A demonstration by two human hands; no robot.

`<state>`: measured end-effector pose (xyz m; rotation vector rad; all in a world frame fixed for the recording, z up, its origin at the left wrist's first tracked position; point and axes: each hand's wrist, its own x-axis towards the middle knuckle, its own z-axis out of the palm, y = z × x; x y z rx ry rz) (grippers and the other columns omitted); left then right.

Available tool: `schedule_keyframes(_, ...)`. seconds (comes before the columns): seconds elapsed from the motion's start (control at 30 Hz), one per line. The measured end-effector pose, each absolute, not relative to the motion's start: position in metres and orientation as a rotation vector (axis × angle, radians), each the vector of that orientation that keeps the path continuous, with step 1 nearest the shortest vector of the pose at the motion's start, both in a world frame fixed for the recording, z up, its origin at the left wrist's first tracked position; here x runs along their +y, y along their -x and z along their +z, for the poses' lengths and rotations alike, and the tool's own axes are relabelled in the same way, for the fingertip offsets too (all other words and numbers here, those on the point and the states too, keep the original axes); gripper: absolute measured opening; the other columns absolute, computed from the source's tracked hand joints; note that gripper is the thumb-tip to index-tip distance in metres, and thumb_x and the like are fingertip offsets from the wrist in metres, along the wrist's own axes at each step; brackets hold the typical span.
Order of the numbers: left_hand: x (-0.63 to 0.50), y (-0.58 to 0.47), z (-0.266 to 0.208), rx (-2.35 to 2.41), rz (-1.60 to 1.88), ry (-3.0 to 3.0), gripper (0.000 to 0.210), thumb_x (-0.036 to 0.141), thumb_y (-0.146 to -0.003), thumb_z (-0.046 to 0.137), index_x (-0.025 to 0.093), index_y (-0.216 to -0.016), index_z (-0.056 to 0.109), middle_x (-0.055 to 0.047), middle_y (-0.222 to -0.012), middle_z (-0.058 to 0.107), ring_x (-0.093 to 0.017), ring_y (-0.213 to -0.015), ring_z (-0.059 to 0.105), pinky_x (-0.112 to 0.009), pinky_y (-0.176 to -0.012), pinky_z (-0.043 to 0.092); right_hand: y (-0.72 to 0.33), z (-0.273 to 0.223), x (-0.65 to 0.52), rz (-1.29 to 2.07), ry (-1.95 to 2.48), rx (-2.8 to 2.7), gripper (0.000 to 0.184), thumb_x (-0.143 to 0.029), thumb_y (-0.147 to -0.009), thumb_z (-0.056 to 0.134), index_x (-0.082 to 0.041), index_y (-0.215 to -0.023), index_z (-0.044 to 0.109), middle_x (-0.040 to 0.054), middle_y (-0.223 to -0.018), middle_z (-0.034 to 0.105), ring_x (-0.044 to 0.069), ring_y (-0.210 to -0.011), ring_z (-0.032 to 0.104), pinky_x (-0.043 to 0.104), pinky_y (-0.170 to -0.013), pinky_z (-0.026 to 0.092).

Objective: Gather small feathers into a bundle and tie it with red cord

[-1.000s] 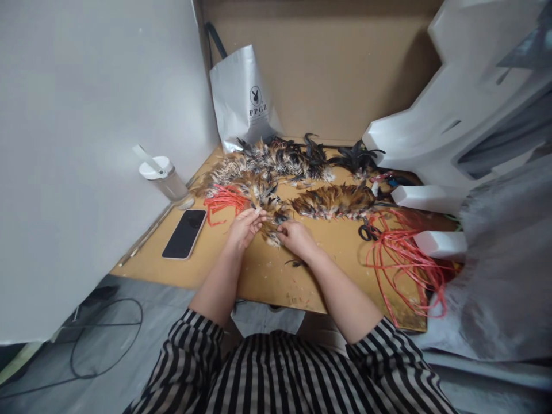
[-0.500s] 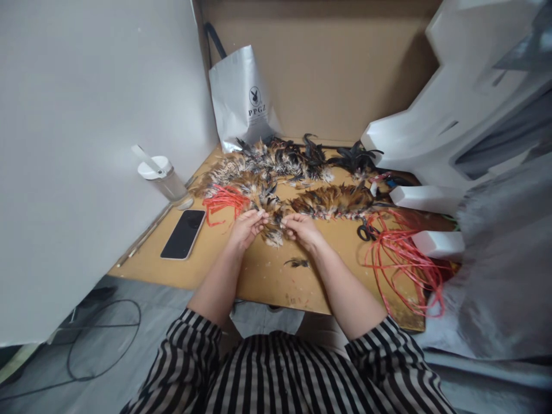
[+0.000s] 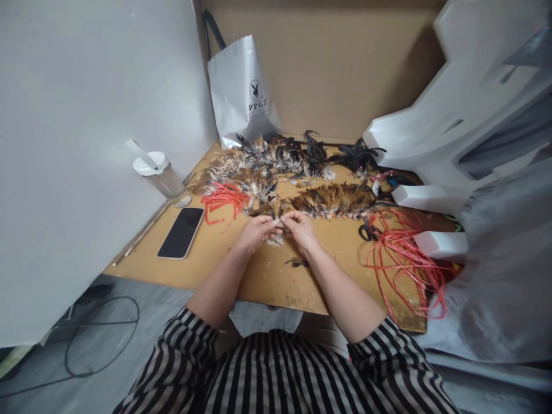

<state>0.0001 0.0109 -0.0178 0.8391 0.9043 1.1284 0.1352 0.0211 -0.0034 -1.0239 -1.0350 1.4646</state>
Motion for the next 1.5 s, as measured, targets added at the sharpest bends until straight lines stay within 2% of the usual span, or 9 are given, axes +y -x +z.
schedule_keyframes(0.17, 0.012, 0.003, -0.017, 0.782, 1.126, -0.699, 0.012, 0.016, -0.067, 0.07, 0.009, -0.074, 0.063, -0.003, -0.071, 0.065, -0.004, -0.055, 0.057, -0.011, -0.052, 0.044, -0.141, -0.001, 0.023, 1.676, 0.931, -0.987, 0.028, -0.038, -0.057, 0.072, -0.017, -0.068, 0.057, -0.0043, -0.052, 0.055, 0.005, -0.041, 0.037, 0.019, -0.039, 0.025)
schedule_keyframes(0.27, 0.012, 0.005, -0.016, 0.712, 1.085, -0.643, 0.008, 0.012, -0.069, 0.067, 0.009, -0.075, 0.063, -0.002, -0.069, 0.064, -0.002, -0.053, 0.056, -0.01, -0.051, 0.044, -0.146, -0.001, 0.024, 1.828, 0.847, -1.006, 0.029, -0.036, -0.058, 0.073, -0.016, -0.076, 0.061, -0.0013, -0.064, 0.061, 0.004, -0.045, 0.041, 0.017, -0.042, 0.029)
schedule_keyframes(0.33, 0.012, 0.007, -0.015, 0.68, 1.064, -0.614, 0.004, 0.011, -0.071, 0.065, 0.009, -0.075, 0.063, -0.001, -0.067, 0.062, -0.002, -0.052, 0.055, -0.009, -0.051, 0.044, -0.147, -0.001, 0.024, 1.863, 0.829, -1.021, 0.029, -0.034, -0.057, 0.074, -0.016, -0.076, 0.062, -0.0007, -0.064, 0.062, 0.004, -0.046, 0.043, 0.017, -0.044, 0.031)
schedule_keyframes(0.5, 0.011, 0.007, -0.016, 0.734, 1.044, -0.636, 0.004, 0.012, -0.071, 0.065, 0.009, -0.074, 0.063, -0.002, -0.065, 0.062, -0.003, -0.052, 0.056, -0.01, -0.05, 0.043, -0.144, -0.001, 0.023, 1.761, 0.881, -1.028, 0.028, -0.033, -0.053, 0.076, -0.015, -0.067, 0.06, -0.0013, -0.057, 0.061, 0.005, -0.044, 0.043, 0.018, -0.043, 0.03)
schedule_keyframes(0.73, 0.011, 0.006, -0.015, 0.849, 1.04, -0.774, 0.015, 0.02, -0.068, 0.068, 0.008, -0.079, 0.066, -0.007, -0.074, 0.066, -0.007, -0.059, 0.061, -0.013, -0.051, 0.044, -0.146, -0.002, 0.025, 1.593, 0.94, -1.111, 0.026, -0.036, -0.056, 0.074, -0.016, -0.065, 0.06, -0.0032, -0.049, 0.057, 0.004, -0.039, 0.038, 0.019, -0.039, 0.025)
schedule_keyframes(1.0, 0.012, 0.005, -0.017, 0.892, 1.031, -0.867, 0.021, 0.024, -0.065, 0.071, 0.007, -0.077, 0.066, -0.007, -0.071, 0.066, -0.007, -0.056, 0.06, -0.015, -0.05, 0.044, -0.144, -0.005, 0.024, 1.492, 1.022, -1.172, 0.024, -0.036, -0.056, 0.072, -0.017, -0.063, 0.06, -0.0016, -0.054, 0.06, 0.007, -0.043, 0.044, 0.02, -0.041, 0.029)
schedule_keyframes(1.3, 0.01, 0.007, -0.014, 0.961, 0.996, -1.002, 0.021, 0.028, -0.064, 0.072, 0.009, -0.069, 0.065, -0.005, -0.061, 0.063, -0.007, -0.049, 0.056, -0.017, -0.05, 0.043, -0.142, -0.007, 0.025, 1.363, 1.086, -1.304, 0.024, -0.038, -0.058, 0.069, -0.017, -0.065, 0.06, -0.0034, -0.05, 0.055, 0.007, -0.044, 0.041, 0.021, -0.045, 0.032)
schedule_keyframes(1.5, 0.016, 0.019, -0.009, 0.889, 1.263, -0.766, 0.02, 0.023, -0.062, 0.073, 0.01, -0.07, 0.061, -0.002, -0.065, 0.063, -0.004, -0.051, 0.055, -0.012, -0.048, 0.042, -0.149, -0.003, 0.026, 1.299, 1.177, -1.448, 0.025, -0.039, -0.063, 0.064, -0.014, -0.067, 0.06, -0.0028, -0.051, 0.054, 0.007, -0.044, 0.04, 0.02, -0.046, 0.033)
